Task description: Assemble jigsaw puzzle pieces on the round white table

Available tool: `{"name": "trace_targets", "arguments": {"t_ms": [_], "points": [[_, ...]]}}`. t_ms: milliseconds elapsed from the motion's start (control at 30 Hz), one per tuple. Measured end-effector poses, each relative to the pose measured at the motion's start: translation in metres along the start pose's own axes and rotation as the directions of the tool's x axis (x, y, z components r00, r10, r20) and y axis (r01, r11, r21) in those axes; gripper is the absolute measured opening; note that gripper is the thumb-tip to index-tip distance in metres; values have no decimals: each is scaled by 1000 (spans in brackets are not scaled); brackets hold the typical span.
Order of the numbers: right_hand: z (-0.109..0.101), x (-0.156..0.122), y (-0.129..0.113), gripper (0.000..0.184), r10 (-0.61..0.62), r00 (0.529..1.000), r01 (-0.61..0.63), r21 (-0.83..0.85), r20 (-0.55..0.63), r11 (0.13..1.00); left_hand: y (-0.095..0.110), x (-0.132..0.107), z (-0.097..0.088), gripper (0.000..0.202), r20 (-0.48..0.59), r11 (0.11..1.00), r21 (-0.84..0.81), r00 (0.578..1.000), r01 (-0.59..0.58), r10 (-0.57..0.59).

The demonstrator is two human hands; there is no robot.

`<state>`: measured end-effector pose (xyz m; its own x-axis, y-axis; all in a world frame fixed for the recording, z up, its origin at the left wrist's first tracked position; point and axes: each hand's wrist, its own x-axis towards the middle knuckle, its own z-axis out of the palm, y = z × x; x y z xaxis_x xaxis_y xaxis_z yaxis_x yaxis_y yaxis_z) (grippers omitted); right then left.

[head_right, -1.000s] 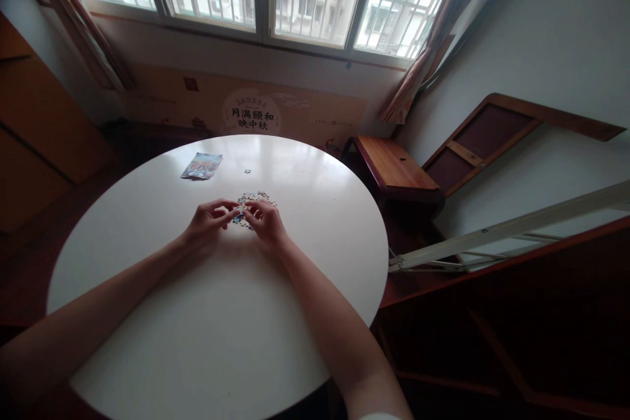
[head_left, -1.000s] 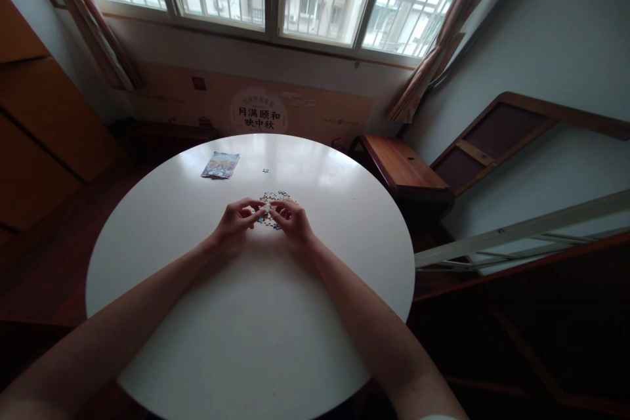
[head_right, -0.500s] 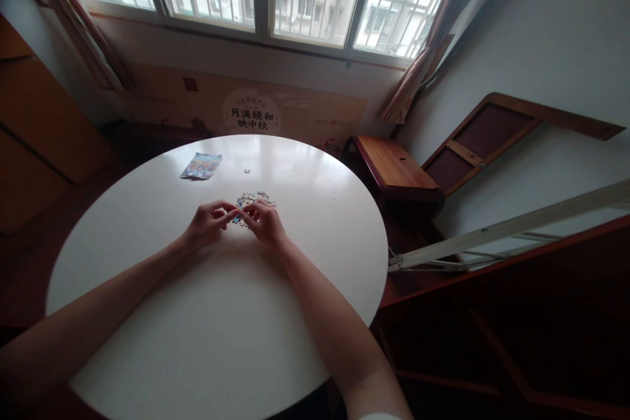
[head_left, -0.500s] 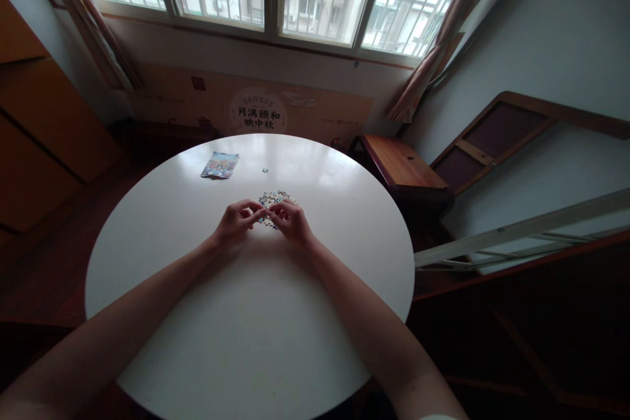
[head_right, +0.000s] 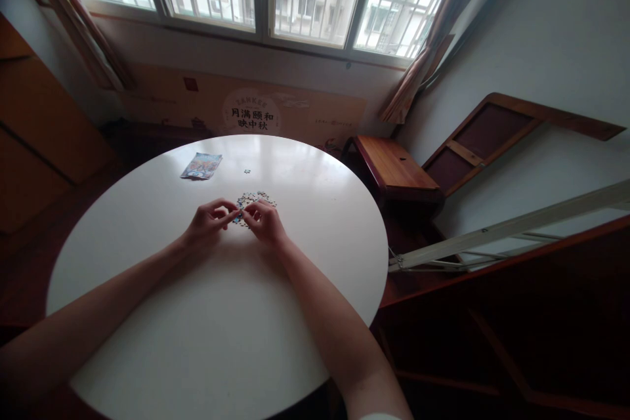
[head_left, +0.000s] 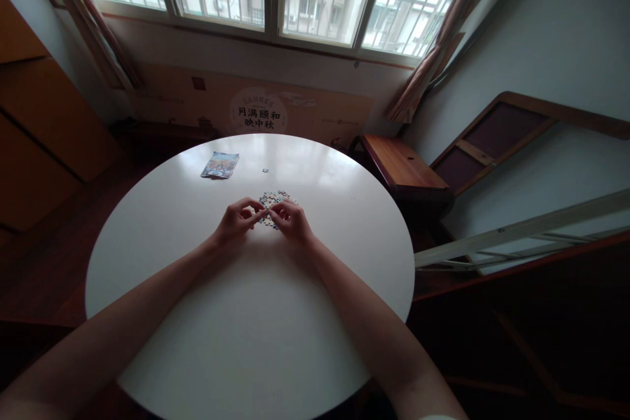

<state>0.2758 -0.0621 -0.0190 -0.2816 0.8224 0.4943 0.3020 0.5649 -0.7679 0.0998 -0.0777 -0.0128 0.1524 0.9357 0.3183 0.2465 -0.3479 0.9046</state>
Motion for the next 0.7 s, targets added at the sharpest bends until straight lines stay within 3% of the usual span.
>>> {"name": "trace_targets", "arguments": {"t_ms": [333,700], "points": [[-1,2,-6,14,-5,1000,6,32,-20,999,3,-1,3,23,-36,961,199,978,-193,204],[2,0,3,16,37,999,-35,95,-21,995,-3,0,1,29,-31,983,131,991,-128,133]]}}
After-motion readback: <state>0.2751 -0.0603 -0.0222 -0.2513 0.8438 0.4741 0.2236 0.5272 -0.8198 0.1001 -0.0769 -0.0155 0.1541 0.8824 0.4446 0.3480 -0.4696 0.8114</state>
